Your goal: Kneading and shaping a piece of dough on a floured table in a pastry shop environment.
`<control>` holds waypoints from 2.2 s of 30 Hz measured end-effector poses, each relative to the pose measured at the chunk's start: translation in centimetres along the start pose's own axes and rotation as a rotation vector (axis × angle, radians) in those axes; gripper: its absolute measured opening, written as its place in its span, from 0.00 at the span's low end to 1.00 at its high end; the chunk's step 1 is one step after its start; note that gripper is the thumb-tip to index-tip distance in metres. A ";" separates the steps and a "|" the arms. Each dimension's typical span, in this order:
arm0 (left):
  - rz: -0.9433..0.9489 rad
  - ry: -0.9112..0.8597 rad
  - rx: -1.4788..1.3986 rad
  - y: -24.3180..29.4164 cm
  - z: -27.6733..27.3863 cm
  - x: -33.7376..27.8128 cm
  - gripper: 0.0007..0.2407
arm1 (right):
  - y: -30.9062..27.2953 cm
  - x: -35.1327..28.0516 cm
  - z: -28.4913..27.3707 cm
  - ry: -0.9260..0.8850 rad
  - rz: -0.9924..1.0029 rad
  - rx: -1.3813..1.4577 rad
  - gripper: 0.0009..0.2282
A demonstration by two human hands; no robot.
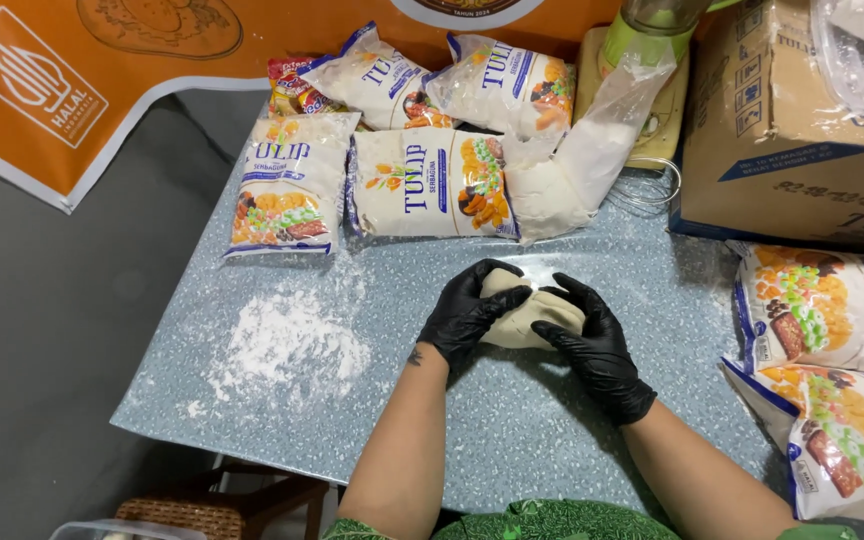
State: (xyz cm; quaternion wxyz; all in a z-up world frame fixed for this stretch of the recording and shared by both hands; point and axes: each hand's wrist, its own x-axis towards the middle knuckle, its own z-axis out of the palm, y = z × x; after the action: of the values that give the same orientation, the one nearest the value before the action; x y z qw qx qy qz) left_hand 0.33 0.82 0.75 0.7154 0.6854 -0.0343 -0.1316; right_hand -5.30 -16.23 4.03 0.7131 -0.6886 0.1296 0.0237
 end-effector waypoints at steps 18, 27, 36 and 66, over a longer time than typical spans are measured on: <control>-0.065 -0.120 0.424 0.4 -1.8 -0.2 0.36 | -0.8 -0.4 0.9 0.113 0.020 -0.095 0.23; -0.071 -0.138 0.804 3.0 -2.1 -2.0 0.47 | -1.0 0.0 1.1 0.144 0.043 -0.065 0.21; 0.612 0.184 0.809 0.7 -0.3 -1.2 0.39 | -0.1 0.4 -0.1 0.243 -0.015 0.052 0.20; 0.178 0.071 -0.046 -2.3 1.5 0.9 0.25 | 1.8 0.0 -1.3 -0.190 -0.102 0.142 0.13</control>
State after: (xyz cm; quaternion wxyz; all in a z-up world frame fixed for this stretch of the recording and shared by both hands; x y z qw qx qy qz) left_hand 0.54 -0.89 -1.58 0.7404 0.6674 -0.0666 -0.0438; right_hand -5.88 -17.40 2.25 0.7693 -0.6369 0.0278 0.0433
